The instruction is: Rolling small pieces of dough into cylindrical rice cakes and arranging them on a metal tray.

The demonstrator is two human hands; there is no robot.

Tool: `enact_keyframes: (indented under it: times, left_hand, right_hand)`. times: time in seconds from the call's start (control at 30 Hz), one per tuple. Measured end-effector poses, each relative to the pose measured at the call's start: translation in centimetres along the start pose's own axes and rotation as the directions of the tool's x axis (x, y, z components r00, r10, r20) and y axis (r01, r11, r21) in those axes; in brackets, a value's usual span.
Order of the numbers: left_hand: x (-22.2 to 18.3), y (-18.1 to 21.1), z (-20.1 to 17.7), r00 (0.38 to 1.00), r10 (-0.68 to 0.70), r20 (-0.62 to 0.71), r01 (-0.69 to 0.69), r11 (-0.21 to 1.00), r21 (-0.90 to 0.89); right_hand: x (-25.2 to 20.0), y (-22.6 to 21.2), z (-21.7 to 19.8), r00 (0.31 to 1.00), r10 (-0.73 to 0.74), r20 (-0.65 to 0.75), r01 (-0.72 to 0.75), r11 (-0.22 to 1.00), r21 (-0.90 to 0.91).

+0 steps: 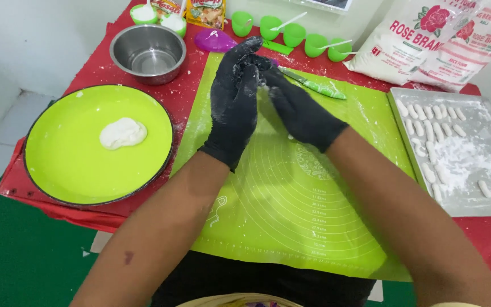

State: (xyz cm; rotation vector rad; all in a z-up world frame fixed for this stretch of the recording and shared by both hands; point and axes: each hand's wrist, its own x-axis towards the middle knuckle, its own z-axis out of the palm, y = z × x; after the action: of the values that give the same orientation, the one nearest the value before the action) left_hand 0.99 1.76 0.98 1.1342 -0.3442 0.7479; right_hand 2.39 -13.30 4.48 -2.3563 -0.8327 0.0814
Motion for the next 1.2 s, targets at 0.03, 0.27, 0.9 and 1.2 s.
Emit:
enact_keyframes:
  times: [0.03, 0.27, 0.9, 1.2]
  left_hand:
    - [-0.1, -0.2, -0.1, 1.0, -0.001, -0.006, 0.001, 1.0, 0.0]
    - [0.0, -0.3, 0.5, 0.997, -0.067, 0.046, 0.067, 0.998, 0.015]
    - [-0.2, 0.0, 0.3, 0.986, -0.096, 0.136, 0.076, 0.987, 0.143]
    - [-0.6, 0.4, 0.6, 0.971, -0.139, 0.193, 0.113, 0.984, 0.137]
  right_hand:
    - [-0.9, -0.2, -0.5, 1.0, -0.001, 0.006, 0.001, 1.0, -0.002]
    - [-9.5, -0.3, -1.6, 0.947, -0.171, 0.272, 0.259, 0.906, -0.334]
    - [-15.0, -2.3, -2.5, 0.941, 0.296, -0.163, -0.338, 0.82, -0.461]
    - [-13.2, -1.5, -1.2, 0.994, 0.102, -0.049, -0.113, 0.871, -0.479]
